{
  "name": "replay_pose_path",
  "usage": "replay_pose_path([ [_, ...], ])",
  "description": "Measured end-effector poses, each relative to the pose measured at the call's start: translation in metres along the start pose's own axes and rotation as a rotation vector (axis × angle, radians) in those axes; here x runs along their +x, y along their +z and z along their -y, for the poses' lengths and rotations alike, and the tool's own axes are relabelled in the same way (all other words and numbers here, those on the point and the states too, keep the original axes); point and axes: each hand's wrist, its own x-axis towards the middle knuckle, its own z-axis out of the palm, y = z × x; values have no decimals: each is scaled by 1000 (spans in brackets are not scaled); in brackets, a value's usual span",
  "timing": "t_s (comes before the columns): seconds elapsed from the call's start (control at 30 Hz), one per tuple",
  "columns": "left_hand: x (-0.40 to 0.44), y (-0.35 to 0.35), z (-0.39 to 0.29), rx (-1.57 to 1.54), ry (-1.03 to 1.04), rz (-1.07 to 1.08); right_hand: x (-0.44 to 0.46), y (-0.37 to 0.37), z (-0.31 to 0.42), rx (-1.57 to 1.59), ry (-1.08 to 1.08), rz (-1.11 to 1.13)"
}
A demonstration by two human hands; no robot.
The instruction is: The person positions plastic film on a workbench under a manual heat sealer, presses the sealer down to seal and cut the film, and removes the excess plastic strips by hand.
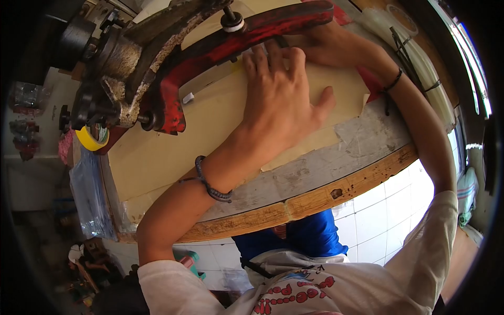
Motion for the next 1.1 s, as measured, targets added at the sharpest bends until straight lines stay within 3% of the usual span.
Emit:
replay_pose_path([
  [0.1, 0, 3, -1, 69, 15, -40, 4, 3, 3, 38, -81, -110],
  [0.2, -1, 4, -1, 88, 19, -63, 3, -4, 5, 82, -11, -6],
  [0.4, 1, 4, -2, 96, -20, -29, 9, -6, 7, 163, -143, -138],
  [0.43, 1, 4, -2, 95, -30, -23, 9, -7, 5, 54, -161, -108],
  [0.53, -1, 2, -2, 119, -43, -29, 9, -12, 10, 152, -42, -9],
  [0.63, -2, 0, -4, 113, -69, 4, 9, -3, 3, 23, -46, -54],
  [0.7, -16, 8, -3, 168, -69, -82, 7, -8, 16, 125, -5, -99],
  [0.73, -20, 0, -5, 192, -67, -126, 7, -12, 19, 174, 17, -117],
  [0.77, -32, -7, -7, 222, -78, 9, 8, -17, 18, 193, 127, 44],
  [0.87, -74, -50, -14, 109, 115, 11, 7, -8, 15, 166, 29, -95],
  [0.97, -111, -109, -8, -4, 137, -29, 2, -10, 21, 75, -22, -150],
  [1.07, -138, -139, 39, 146, -102, 36, -4, -26, 43, -78, 251, 168],
  [1.1, -142, -147, 55, 188, -206, 58, -5, -28, 52, -97, 250, 148],
])
